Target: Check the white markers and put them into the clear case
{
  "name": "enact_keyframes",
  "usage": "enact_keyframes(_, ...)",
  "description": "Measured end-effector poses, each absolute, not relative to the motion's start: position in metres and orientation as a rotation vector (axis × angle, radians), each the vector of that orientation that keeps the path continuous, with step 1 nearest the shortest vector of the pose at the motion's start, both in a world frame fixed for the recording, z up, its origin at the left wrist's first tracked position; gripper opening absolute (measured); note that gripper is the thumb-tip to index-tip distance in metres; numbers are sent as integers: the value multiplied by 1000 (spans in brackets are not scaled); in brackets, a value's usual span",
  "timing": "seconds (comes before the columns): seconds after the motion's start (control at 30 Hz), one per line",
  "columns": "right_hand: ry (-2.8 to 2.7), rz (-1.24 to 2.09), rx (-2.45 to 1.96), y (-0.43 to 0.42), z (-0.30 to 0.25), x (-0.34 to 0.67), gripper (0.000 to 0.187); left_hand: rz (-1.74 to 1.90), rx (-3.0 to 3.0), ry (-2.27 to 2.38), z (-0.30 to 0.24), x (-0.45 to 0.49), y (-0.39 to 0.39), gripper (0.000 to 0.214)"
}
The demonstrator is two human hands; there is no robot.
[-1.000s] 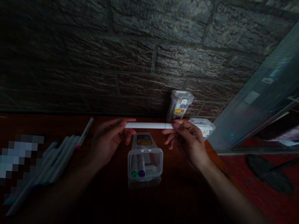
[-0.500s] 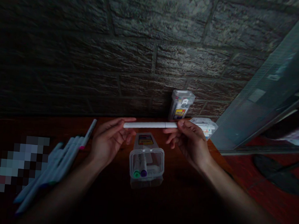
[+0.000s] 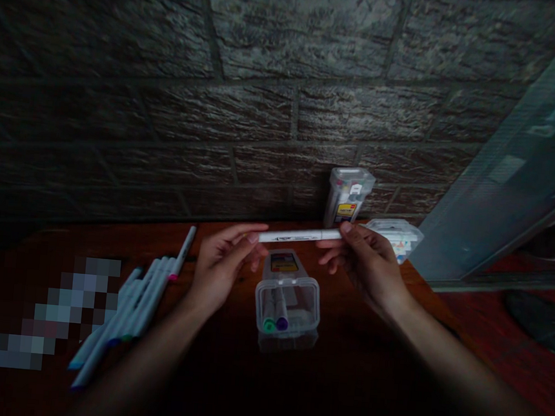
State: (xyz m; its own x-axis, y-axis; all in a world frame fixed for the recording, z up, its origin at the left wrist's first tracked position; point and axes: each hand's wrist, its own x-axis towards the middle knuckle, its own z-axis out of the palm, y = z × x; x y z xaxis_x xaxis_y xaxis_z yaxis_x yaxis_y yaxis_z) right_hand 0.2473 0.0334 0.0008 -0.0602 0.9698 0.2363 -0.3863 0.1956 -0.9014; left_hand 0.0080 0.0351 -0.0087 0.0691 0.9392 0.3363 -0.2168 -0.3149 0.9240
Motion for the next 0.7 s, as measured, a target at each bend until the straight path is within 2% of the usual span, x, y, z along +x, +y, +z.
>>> enact_keyframes(0.4,-1161,1232,-723,34,-2,248,21,1438,1424,931,-7,13,32,13)
enact_keyframes(0.7,-1238,1158,-784,34,-8,245,23,1446,1553,999,-6,15,33,14)
